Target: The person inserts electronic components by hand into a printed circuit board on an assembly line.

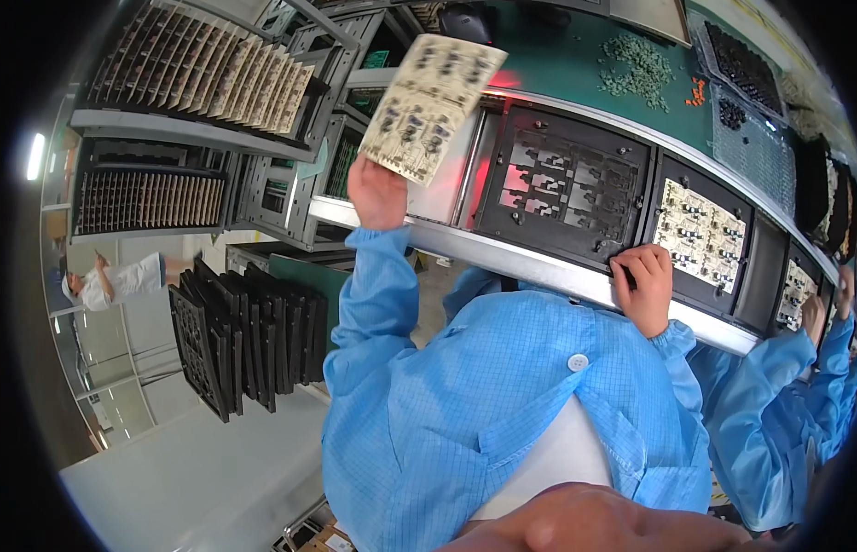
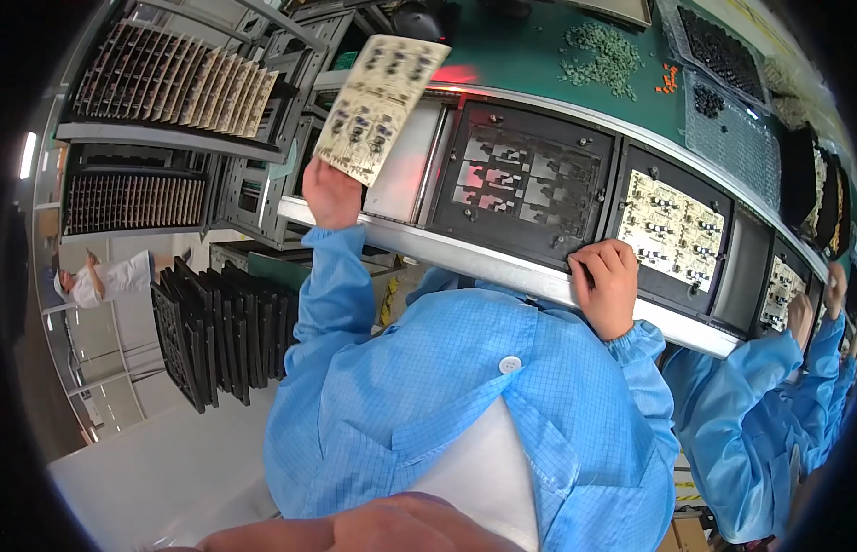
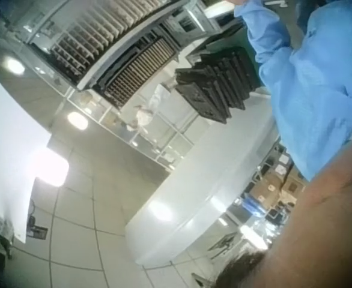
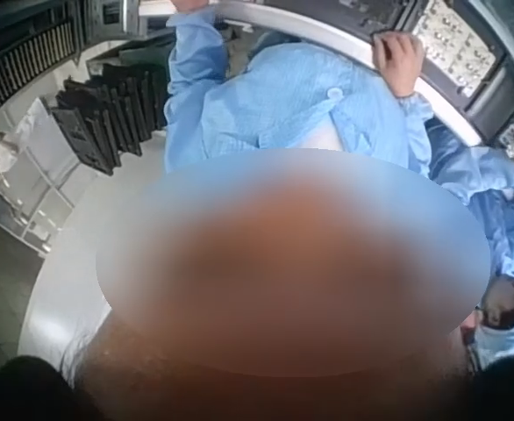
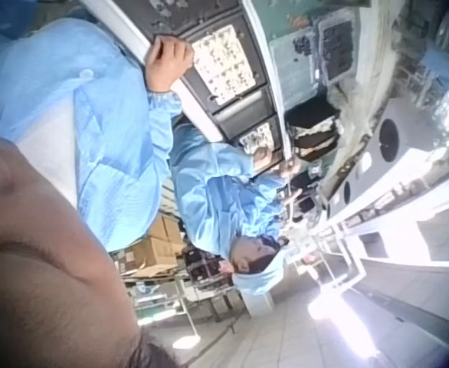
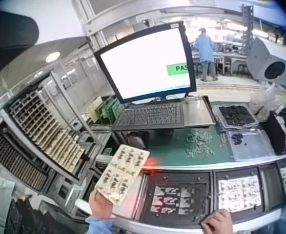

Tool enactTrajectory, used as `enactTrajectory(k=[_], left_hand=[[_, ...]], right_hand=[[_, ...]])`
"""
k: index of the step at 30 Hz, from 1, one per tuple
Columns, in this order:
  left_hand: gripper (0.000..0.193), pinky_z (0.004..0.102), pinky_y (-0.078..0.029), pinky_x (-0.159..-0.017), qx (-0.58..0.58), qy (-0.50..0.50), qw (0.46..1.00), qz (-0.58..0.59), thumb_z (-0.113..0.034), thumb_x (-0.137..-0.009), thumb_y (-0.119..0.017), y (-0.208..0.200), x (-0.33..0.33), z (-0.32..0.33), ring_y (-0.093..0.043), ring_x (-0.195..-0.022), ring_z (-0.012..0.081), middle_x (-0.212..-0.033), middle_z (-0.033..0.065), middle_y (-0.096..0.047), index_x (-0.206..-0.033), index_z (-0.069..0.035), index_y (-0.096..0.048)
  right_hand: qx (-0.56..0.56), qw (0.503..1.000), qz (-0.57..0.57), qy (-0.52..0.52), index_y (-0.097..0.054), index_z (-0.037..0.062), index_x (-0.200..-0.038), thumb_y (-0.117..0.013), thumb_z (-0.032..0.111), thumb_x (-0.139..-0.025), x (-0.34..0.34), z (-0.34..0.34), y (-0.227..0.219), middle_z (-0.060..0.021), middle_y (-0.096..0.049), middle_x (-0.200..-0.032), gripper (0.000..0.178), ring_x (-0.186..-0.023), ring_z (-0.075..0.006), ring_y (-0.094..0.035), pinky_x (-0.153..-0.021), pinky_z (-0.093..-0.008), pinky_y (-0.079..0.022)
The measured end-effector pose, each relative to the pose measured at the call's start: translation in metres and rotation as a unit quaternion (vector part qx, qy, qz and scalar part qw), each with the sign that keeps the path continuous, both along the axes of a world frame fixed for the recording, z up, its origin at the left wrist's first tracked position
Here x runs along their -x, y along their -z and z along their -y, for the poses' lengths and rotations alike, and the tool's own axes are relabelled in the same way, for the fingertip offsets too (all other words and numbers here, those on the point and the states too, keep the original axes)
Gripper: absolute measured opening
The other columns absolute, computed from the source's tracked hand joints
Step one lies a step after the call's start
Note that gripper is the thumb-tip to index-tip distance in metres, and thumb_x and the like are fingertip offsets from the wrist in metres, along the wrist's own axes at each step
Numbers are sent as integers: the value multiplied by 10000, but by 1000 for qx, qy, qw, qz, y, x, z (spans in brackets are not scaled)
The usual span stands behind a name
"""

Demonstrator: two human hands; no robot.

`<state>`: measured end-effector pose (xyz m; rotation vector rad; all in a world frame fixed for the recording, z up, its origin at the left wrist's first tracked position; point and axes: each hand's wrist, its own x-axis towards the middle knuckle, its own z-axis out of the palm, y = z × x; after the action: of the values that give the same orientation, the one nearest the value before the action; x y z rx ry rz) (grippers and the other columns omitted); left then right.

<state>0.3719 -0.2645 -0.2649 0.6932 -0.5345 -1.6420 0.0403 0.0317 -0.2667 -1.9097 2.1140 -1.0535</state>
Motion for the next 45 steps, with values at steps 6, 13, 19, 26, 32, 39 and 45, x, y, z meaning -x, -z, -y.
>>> enactTrajectory(k=[6,13,19,26,32,39,45], left_hand=[[435,380,-552,-999,-59,141,980,127,-279,-1071,-447,18,36,76,-709,-1091,277,-1253,151,-716,-1310,39,-623],[460,385,-592,-872,-105,189,938,270,-359,-1091,-517,62,62,168,-742,-971,254,-1154,138,-754,-1244,52,-659],[441,391,-603,-866,-126,234,926,266,-356,-1093,-509,52,88,183,-754,-965,261,-1150,158,-758,-1221,28,-683],[401,376,-597,-804,-124,201,919,316,-337,-1092,-536,38,89,189,-753,-896,241,-1108,141,-766,-1172,19,-702],[377,352,-593,-781,-74,198,900,380,-339,-1088,-564,40,99,200,-743,-879,199,-1070,103,-767,-1132,4,-715],[383,363,-584,-762,-75,193,922,327,-298,-1078,-590,58,88,218,-738,-862,197,-1061,124,-767,-1153,55,-719],[353,368,-585,-755,-83,188,912,355,-282,-1085,-577,45,91,212,-739,-850,200,-1055,118,-768,-1138,34,-726]], right_hand=[[3,1000,4,14,-708,40,-894,-773,15,-799,-4,5,-1,-81,-669,-928,118,-965,-319,-590,-853,-418,-488],[0,999,9,37,-713,47,-890,-775,18,-793,-6,7,2,-77,-669,-918,119,-960,-318,-589,-856,-418,-485],[4,998,6,58,-720,54,-898,-781,2,-779,-9,8,1,-79,-684,-931,144,-935,-312,-622,-859,-411,-494],[27,997,0,69,-719,55,-907,-777,0,-789,-10,20,-6,-75,-684,-944,143,-934,-294,-631,-827,-399,-484],[40,998,-11,57,-725,70,-917,-783,22,-800,-10,33,-10,-59,-686,-961,139,-953,-282,-630,-841,-391,-473],[39,997,-9,65,-727,75,-927,-784,28,-801,-9,31,-7,-55,-687,-964,146,-961,-280,-627,-857,-392,-470],[36,997,0,61,-726,69,-928,-777,23,-807,-11,37,-11,-61,-686,-968,139,-969,-282,-622,-844,-391,-490]])
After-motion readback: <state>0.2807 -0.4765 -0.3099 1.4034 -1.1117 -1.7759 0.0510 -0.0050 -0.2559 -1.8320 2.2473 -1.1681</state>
